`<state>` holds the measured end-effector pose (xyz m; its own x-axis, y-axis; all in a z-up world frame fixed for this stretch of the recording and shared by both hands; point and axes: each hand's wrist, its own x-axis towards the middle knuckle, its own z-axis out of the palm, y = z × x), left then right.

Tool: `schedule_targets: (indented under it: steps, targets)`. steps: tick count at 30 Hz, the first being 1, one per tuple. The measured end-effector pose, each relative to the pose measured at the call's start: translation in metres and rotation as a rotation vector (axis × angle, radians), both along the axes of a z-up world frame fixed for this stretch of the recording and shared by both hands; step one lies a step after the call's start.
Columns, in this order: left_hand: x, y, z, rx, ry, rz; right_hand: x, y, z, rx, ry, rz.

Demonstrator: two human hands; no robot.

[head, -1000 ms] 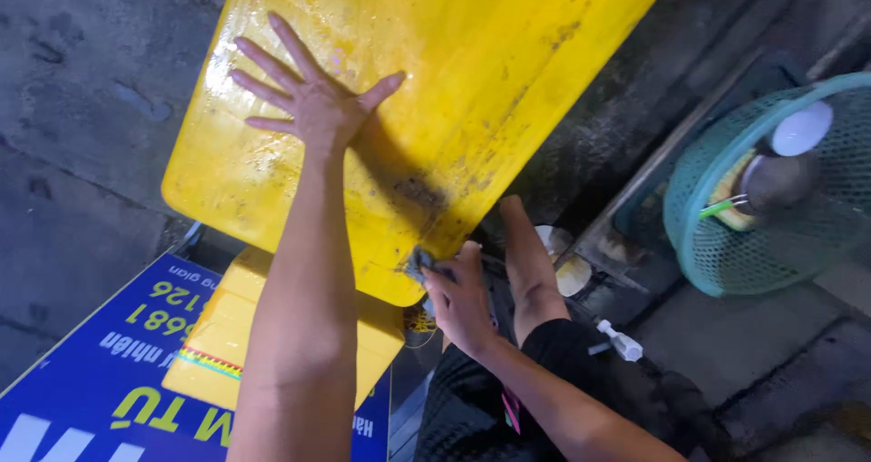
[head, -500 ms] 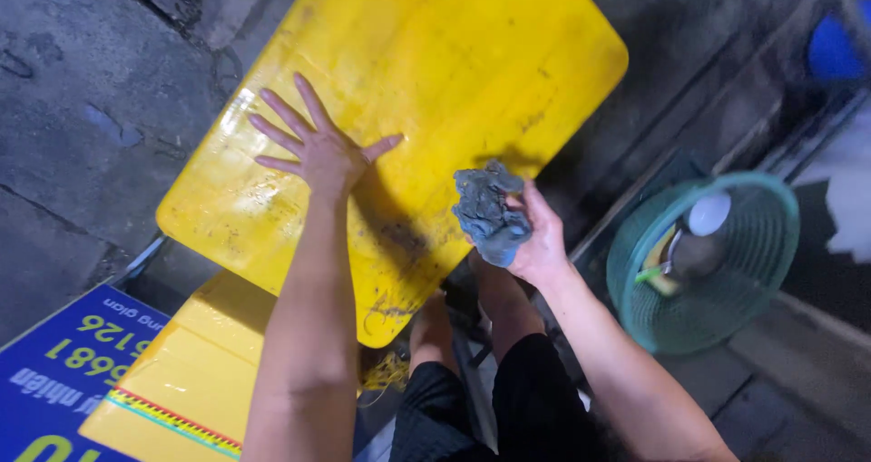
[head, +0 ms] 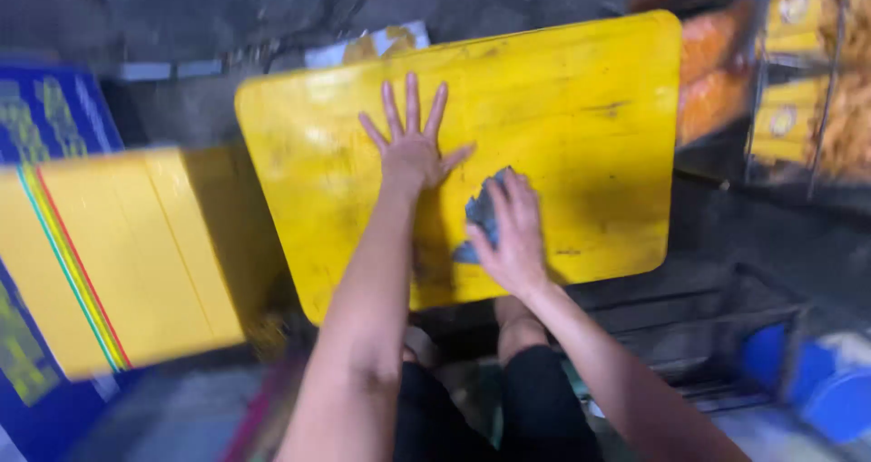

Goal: Scrubbing and wiping a yellow plastic table with a cloth and water.

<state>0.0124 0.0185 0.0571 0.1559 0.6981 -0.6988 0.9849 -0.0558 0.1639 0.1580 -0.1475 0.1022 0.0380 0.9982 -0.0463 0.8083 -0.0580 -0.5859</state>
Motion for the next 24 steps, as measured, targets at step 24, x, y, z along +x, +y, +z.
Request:
schedule_targets:
  steps: [24]
  targets:
    - [0.071, -0.355, -0.106, 0.371, -1.279, 2.622, 0.061, -0.038, -0.037, -0.069, -0.164, 1.472]
